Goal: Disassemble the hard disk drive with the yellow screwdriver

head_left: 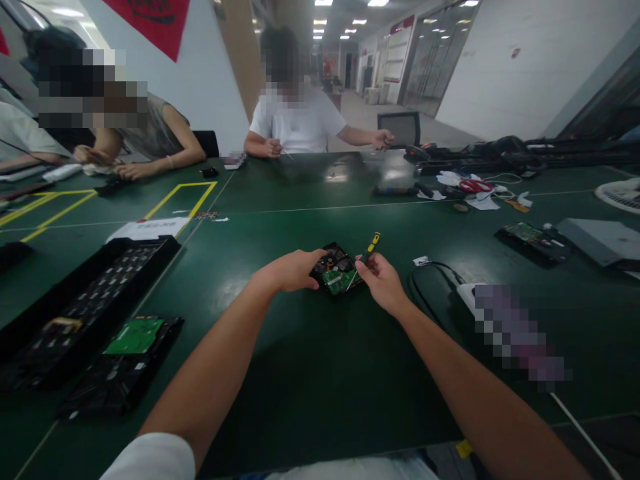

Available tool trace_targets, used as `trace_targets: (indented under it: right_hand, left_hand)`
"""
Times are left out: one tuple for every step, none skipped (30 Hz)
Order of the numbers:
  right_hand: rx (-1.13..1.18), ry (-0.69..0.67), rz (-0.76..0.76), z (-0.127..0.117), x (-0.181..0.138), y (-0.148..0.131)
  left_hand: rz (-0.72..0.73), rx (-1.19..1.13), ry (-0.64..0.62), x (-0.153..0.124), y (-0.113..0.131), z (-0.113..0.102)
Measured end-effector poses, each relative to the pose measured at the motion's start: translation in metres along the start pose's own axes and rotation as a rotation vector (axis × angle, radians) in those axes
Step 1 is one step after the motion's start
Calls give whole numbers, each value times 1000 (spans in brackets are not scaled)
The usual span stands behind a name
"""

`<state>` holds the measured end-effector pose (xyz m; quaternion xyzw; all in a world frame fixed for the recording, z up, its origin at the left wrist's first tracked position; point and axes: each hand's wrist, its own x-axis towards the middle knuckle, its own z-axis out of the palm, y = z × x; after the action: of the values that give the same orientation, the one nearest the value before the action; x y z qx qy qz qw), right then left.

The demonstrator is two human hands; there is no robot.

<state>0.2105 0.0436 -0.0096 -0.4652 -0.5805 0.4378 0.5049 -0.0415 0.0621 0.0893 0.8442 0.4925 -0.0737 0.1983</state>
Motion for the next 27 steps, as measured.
trace_targets:
  right_hand:
    - [-2,-2,5,0,-1,-1]
    - [-10,-6,7,0,-2,-3]
    - [-16,-7,13,0,-3,-4]
    - [-24,-6,20,0,-4,-5]
    - [-31,-5,26,0,-5,-6]
    - [-36,-7,30,0,-6,-7]
    - [-39,1,35,0,-6,-7]
    - [-33,5,41,0,-6,-7]
    - [-25,15,42,1,-6,-6]
    - [-16,24,42,2,-6,-5]
    - [-1,30,42,2,-6,-5]
    - [20,35,42,3,-6,-4]
    - [36,43,43,4,-6,-3]
    - [45,47,48,4,-6,-3]
    - [45,45,54,4,-6,-3]
    - [39,44,60,4,-7,-3]
    - [31,40,66,4,-7,-4]
    - [22,39,70,4,-7,-4]
    - [15,41,70,4,-7,-5]
    - [10,43,69,4,-7,-5]
    - [6,43,65,3,-7,-6]
    - [3,42,61,3,-7,-6]
    - [3,42,57,3,-7,-6]
    - [3,42,55,3,-7,-6]
    - [4,42,53,3,-7,-6]
    - [5,45,53,4,-7,-5]
    - [4,50,54,4,-7,-5]
  left_hand:
    - [2,-17,-1,0,-1,0]
    - [5,-36,0,1,-1,0]
    - [11,-54,-2,1,-1,0]
    - [17,-68,-5,0,-1,-1]
    - [16,-76,-10,0,-1,-1]
    - [9,-80,-13,0,0,-2]
    - [-5,-81,-15,-1,1,-2]
    - [-19,-83,-14,-1,3,-3]
    - [-32,-87,-11,-2,4,-4]
    - [-41,-92,-13,-3,5,-5]
    - [-47,-94,-13,-3,7,-6]
    - [-50,-92,-14,-4,8,-6]
    - [-50,-85,-14,-4,9,-7]
    - [-50,-75,-14,-4,9,-7]
    - [-51,-64,-17,-4,10,-7]
    - [-53,-53,-19,-4,10,-7]
    - [-59,-44,-22,-4,10,-7]
    - [-66,-37,-24,-3,10,-6]
    - [-71,-33,-24,-3,10,-6]
    - [-74,-32,-23,-3,9,-5]
    - [-76,-32,-21,-2,9,-5]
    - [-77,-33,-22,-2,9,-4]
    - [-75,-35,-25,-2,8,-4]
    - [-71,-37,-26,-2,8,-4]
    - [-67,-38,-26,-1,8,-4]
    - [-63,-39,-22,-1,8,-4]
    - [-61,-38,-18,-1,8,-4]
